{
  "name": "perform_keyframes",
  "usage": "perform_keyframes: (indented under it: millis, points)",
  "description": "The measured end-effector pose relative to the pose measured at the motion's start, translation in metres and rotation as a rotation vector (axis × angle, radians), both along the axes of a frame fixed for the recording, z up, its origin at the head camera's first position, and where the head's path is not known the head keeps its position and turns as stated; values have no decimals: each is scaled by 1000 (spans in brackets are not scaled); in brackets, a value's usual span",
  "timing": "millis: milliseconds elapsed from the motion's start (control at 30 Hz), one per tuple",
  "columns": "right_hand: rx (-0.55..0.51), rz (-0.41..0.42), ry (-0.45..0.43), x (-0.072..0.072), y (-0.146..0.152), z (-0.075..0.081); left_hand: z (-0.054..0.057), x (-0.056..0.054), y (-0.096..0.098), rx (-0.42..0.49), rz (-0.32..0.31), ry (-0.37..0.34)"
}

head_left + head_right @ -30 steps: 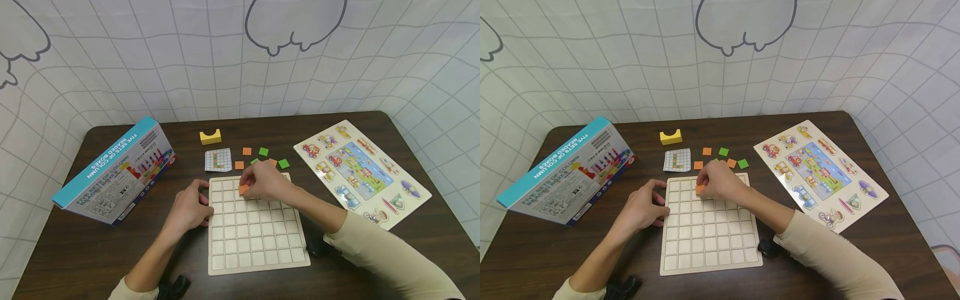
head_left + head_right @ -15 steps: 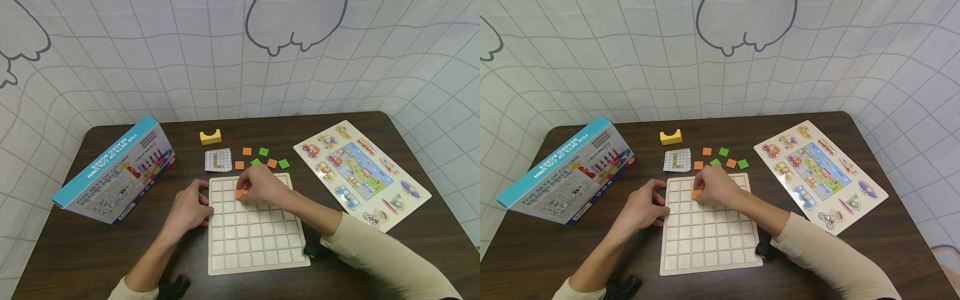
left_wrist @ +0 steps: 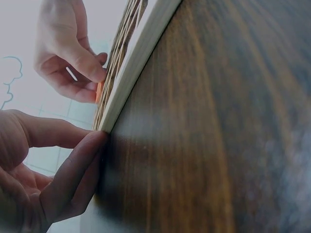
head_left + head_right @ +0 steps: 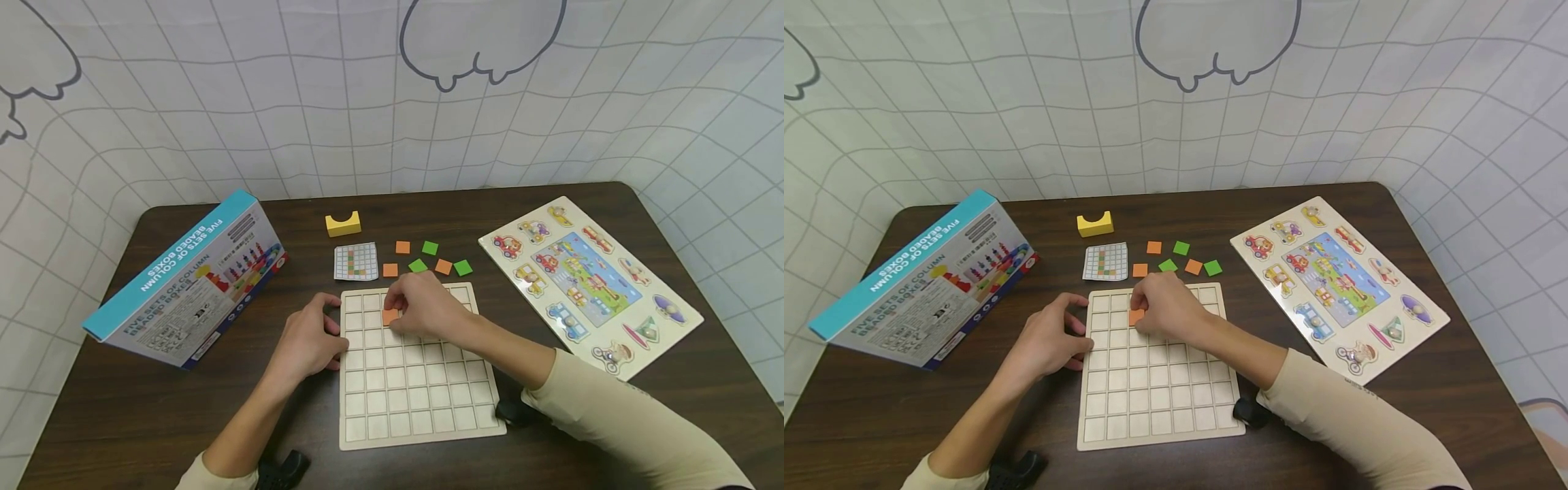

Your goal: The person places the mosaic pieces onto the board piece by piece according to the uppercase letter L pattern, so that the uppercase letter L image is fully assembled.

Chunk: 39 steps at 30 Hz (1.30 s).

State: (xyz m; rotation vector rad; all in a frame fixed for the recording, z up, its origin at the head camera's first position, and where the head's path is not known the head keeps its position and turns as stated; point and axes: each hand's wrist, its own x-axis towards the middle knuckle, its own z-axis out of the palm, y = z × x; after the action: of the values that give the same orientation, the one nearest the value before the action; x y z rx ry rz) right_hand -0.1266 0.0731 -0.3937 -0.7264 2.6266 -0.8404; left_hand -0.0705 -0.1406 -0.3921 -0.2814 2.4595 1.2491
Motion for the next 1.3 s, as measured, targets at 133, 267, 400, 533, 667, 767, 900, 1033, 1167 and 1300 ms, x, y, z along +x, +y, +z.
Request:
perform_keyframes:
  millis: [133,267,400,533,667,767,900,1033,1167,1300]
  points:
    - [-1,-1,5,0,0,-1,0,0,0,-5,-1,-3]
    - [-6,-8,4,1,-1,-1,0,0,0,-6,-2,-5]
    - [-3,-7,3,1,0,0,0,0,0,-5,0,-5]
    - [-3,1,7,1,0,2,0,-1,0,-4,-1,-5]
    - [-8,4,7,1,0,3,0,-1,0,-3,0,-3]
    - [-9,1,1,0,1,3,1,0,0,-6,-1,0]
    - [-7,-1,-4,-1,1,4,1,0,1,-9,-2,-4]
    - [-11,-2,-5,-2,3,5,1,0,1,-14,-1,-5]
    - [-20,1,-24,-3,8,6,0,0,1,-14,0,-4]
    - [-32,-14,-43,-6,16,9,0,0,1,-13,2,-11]
